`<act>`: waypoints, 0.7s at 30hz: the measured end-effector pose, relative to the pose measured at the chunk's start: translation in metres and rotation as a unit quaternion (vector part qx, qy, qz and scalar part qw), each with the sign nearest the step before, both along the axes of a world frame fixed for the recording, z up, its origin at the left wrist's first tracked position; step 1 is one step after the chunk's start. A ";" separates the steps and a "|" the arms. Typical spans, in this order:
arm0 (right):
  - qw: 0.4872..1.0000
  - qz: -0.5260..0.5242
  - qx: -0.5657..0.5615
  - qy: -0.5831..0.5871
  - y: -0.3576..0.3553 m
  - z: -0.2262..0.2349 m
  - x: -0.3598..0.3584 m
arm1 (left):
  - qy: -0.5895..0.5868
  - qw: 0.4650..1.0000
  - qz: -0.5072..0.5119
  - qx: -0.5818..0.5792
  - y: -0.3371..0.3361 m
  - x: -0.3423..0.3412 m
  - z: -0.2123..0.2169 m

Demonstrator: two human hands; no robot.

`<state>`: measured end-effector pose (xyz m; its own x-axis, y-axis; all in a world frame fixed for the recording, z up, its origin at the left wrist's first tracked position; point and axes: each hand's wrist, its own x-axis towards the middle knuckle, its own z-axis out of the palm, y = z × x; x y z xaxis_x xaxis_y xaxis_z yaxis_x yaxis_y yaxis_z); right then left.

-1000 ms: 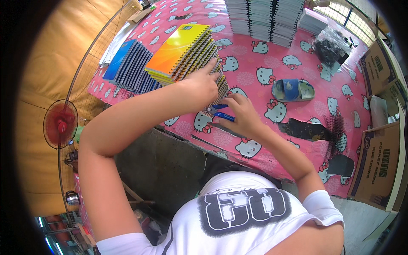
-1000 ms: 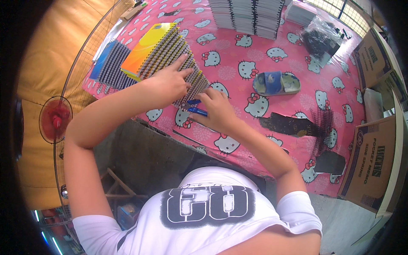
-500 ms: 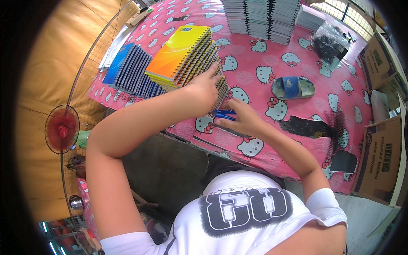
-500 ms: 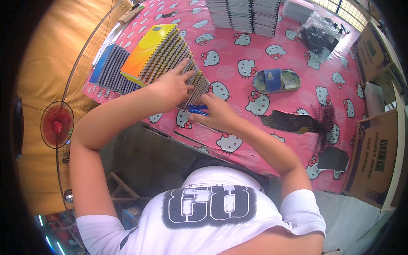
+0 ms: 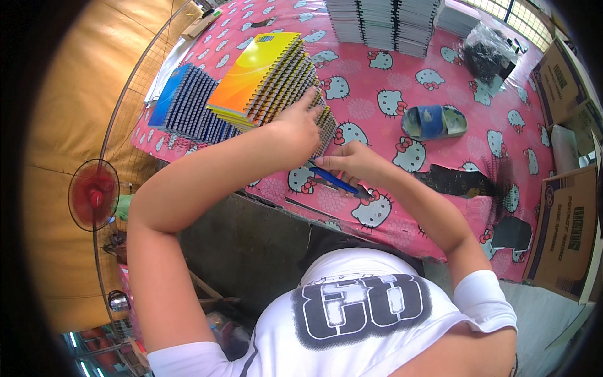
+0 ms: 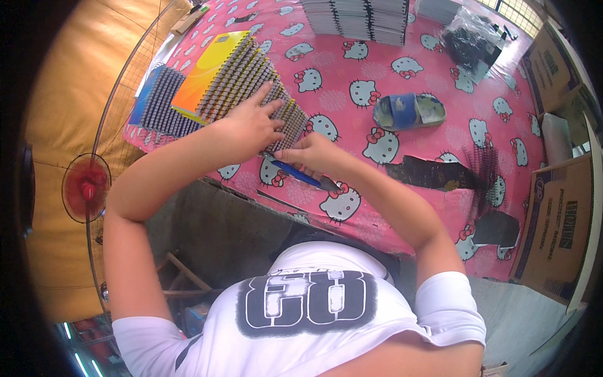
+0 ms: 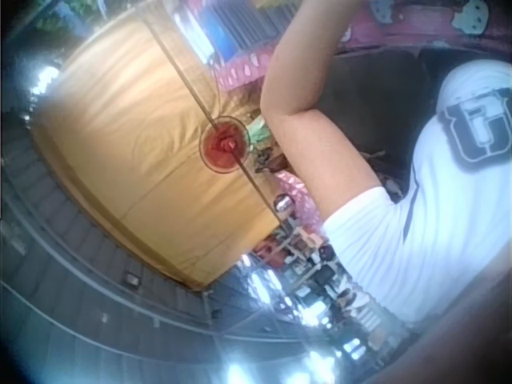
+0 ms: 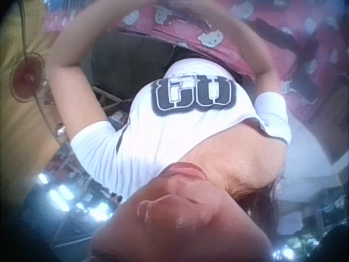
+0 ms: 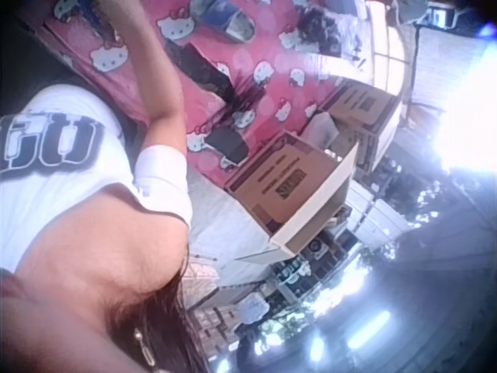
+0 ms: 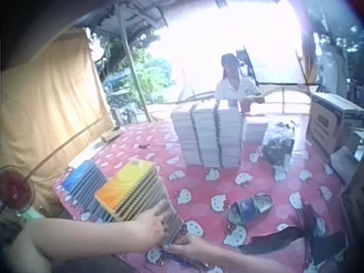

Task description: The person binds stacks of paper and covers into notebooks by manually aligning them and inserting a spiral binding through the pre-punched holes, then uses pliers to cut the excess binding.

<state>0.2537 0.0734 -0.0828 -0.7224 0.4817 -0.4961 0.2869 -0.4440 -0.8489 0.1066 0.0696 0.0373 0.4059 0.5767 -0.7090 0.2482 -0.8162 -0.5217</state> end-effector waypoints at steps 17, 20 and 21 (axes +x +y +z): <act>0.817 -0.085 0.571 -0.018 -0.016 -0.034 -0.007 | 0.003 1.000 0.004 -0.020 0.002 0.002 -0.004; 0.955 -0.030 0.293 0.022 0.005 -0.025 -0.002 | -0.061 0.998 -0.013 -0.027 0.005 -0.007 -0.015; 0.980 -0.027 0.197 0.031 0.009 -0.018 -0.002 | -0.128 0.991 -0.034 -0.028 0.005 -0.022 -0.028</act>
